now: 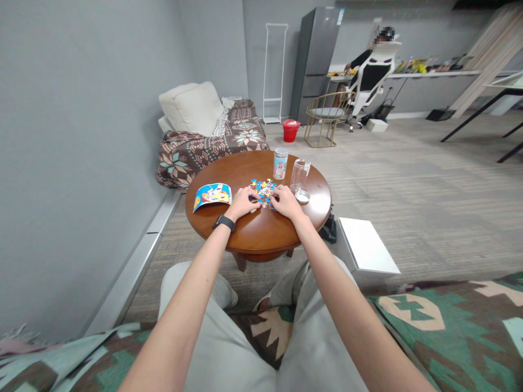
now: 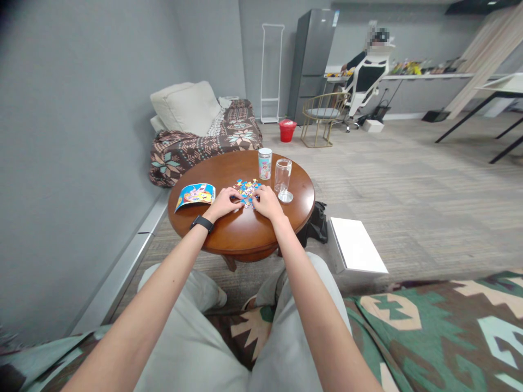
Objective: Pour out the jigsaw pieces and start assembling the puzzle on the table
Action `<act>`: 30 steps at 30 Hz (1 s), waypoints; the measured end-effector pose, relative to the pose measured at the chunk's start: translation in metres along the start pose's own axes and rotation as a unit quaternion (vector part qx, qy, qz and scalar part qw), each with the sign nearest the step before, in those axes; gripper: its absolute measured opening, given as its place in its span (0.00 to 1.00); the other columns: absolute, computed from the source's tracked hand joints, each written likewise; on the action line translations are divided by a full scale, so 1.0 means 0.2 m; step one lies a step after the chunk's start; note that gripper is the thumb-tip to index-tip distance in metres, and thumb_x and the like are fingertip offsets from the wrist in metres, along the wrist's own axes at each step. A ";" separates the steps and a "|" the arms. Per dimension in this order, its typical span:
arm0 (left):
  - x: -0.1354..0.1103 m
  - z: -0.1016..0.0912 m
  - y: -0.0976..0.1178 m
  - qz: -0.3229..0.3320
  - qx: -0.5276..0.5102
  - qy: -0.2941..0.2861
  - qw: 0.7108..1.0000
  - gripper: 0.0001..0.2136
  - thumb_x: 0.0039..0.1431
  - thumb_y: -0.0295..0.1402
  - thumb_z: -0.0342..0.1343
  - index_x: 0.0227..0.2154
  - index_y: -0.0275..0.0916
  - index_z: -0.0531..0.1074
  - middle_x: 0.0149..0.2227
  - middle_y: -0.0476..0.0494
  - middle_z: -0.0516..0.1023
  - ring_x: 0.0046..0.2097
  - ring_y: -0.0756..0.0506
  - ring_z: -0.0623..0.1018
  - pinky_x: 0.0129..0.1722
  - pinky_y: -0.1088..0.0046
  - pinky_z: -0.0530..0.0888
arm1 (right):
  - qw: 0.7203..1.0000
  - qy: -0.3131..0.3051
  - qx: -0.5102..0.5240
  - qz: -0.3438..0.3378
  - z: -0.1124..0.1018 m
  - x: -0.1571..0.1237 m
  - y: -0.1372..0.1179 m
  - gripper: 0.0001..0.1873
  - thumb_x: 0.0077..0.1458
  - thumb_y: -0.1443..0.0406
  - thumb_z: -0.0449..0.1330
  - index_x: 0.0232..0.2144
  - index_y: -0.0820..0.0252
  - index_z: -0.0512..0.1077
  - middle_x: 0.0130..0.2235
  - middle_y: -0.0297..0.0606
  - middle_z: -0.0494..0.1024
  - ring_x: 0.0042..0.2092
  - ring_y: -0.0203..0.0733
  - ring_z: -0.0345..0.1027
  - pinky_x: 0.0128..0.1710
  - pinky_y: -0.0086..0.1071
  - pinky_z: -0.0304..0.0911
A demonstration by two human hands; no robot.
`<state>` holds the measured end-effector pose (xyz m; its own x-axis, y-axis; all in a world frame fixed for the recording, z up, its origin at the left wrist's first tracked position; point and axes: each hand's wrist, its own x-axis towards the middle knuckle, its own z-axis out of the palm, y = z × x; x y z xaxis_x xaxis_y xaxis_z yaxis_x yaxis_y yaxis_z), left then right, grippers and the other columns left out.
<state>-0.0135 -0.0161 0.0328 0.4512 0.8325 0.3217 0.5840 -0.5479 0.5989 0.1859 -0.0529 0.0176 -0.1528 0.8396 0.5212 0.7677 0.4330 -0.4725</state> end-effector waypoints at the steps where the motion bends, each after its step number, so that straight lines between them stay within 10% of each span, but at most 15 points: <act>1: 0.00 0.00 0.00 0.000 0.000 -0.001 1.000 0.05 0.45 0.31 0.64 0.28 0.41 0.78 0.38 0.45 0.78 0.48 0.39 0.74 0.55 0.58 0.67 | 1.000 0.000 0.002 -0.001 0.00 0.00 0.00 0.08 0.56 0.69 0.55 0.30 0.58 0.75 0.38 0.44 0.73 0.43 0.48 0.65 0.49 0.43 0.64; 30: -0.01 0.00 0.00 0.020 -0.135 -0.025 0.990 0.16 0.45 0.20 0.57 0.39 0.37 0.70 0.33 0.45 0.81 0.41 0.46 0.79 0.51 0.65 0.73 | 1.000 -0.012 0.002 -0.013 -0.01 0.00 -0.01 0.09 0.55 0.69 0.53 0.27 0.58 0.73 0.34 0.42 0.74 0.41 0.47 0.65 0.45 0.40 0.62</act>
<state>-0.0148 -0.0169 0.0324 0.5063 0.8022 0.3165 0.3666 -0.5324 0.7630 0.1860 -0.0539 0.0194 -0.1872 0.8361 0.5157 0.7609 0.4554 -0.4622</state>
